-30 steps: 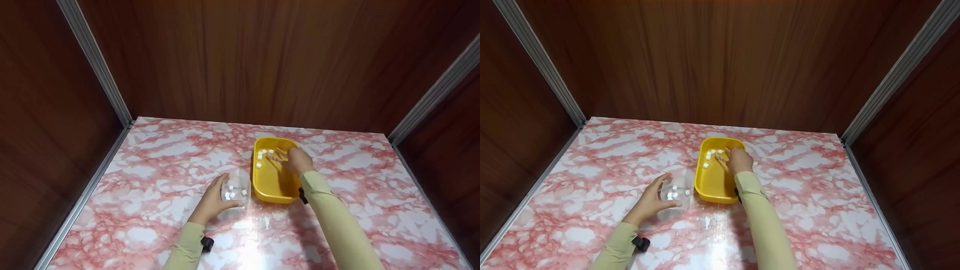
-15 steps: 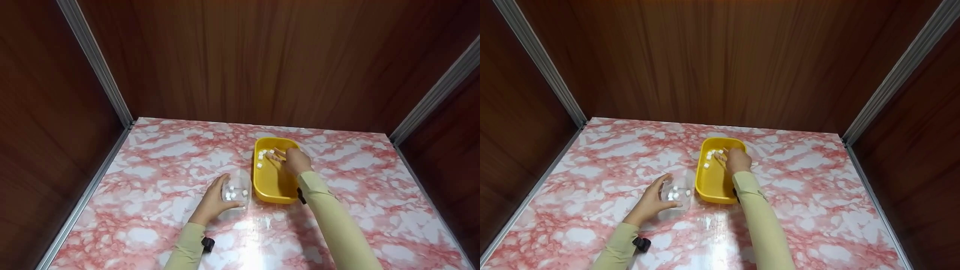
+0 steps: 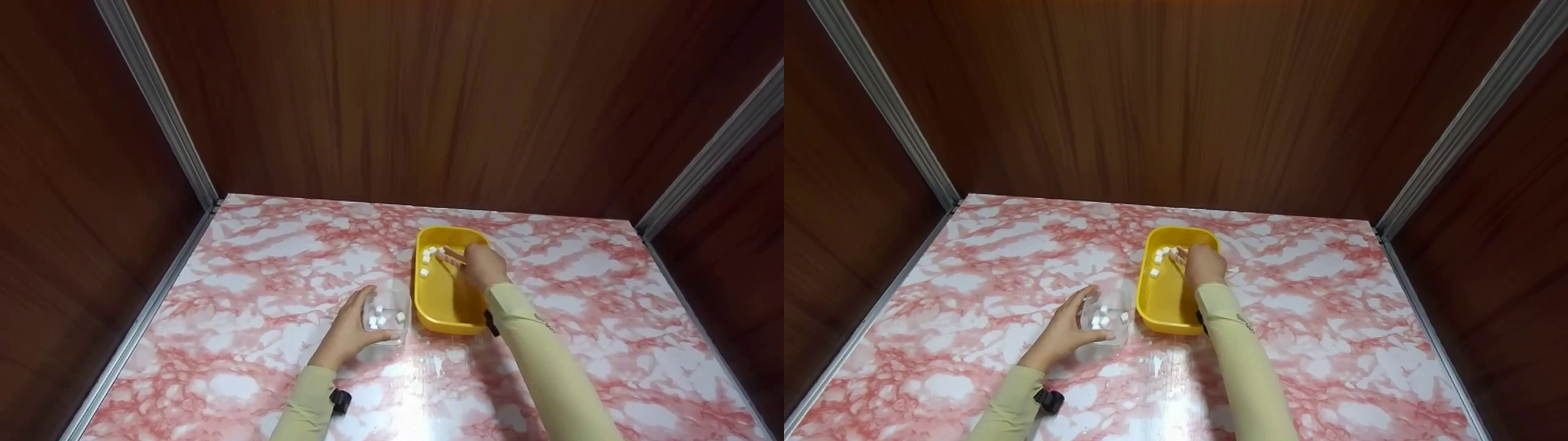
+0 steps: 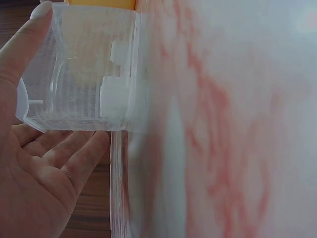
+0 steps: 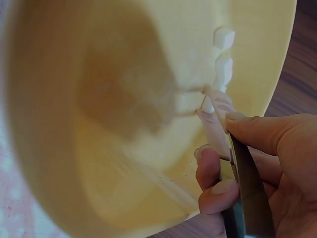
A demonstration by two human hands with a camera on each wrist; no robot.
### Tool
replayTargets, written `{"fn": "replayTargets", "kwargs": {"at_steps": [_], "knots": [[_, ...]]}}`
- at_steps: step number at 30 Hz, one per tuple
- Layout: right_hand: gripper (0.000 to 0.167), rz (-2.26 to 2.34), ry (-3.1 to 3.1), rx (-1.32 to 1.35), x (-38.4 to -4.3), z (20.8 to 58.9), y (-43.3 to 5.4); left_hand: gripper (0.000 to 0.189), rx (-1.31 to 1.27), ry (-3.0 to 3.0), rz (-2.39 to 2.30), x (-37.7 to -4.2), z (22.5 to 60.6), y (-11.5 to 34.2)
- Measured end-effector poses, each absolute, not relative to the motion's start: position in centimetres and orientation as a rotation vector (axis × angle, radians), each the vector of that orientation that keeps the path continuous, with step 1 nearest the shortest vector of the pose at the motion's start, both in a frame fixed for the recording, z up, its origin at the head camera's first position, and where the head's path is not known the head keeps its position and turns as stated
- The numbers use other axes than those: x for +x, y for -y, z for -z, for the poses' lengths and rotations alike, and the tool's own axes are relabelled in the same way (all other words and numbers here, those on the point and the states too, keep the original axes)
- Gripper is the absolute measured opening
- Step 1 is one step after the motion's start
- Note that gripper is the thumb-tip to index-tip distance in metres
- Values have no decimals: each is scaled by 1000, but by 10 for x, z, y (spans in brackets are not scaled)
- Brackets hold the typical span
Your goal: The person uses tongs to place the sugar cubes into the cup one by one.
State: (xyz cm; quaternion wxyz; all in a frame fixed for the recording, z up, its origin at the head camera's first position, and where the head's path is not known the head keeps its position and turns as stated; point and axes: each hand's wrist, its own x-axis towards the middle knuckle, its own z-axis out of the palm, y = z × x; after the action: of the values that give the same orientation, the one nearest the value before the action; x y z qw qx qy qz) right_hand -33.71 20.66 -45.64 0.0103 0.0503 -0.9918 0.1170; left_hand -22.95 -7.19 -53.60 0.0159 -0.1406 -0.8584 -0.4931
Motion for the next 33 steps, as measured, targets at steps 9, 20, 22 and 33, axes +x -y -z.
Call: {"fn": "replayTargets", "kwargs": {"at_steps": [9, 20, 22, 33], "knots": [[11, -377, 3080, 168, -337, 459, -208, 109, -426, 2680, 1540, -228, 536, 73], [10, -412, 3048, 185, -336, 462, -215, 106, -465, 2681, 1549, -229, 536, 74], [10, -423, 3047, 185, -336, 461, -217, 106, -469, 2676, 1559, -229, 537, 74], [10, -478, 3038, 213, -331, 457, -224, 104, -452, 2688, 1569, -229, 538, 72]]}}
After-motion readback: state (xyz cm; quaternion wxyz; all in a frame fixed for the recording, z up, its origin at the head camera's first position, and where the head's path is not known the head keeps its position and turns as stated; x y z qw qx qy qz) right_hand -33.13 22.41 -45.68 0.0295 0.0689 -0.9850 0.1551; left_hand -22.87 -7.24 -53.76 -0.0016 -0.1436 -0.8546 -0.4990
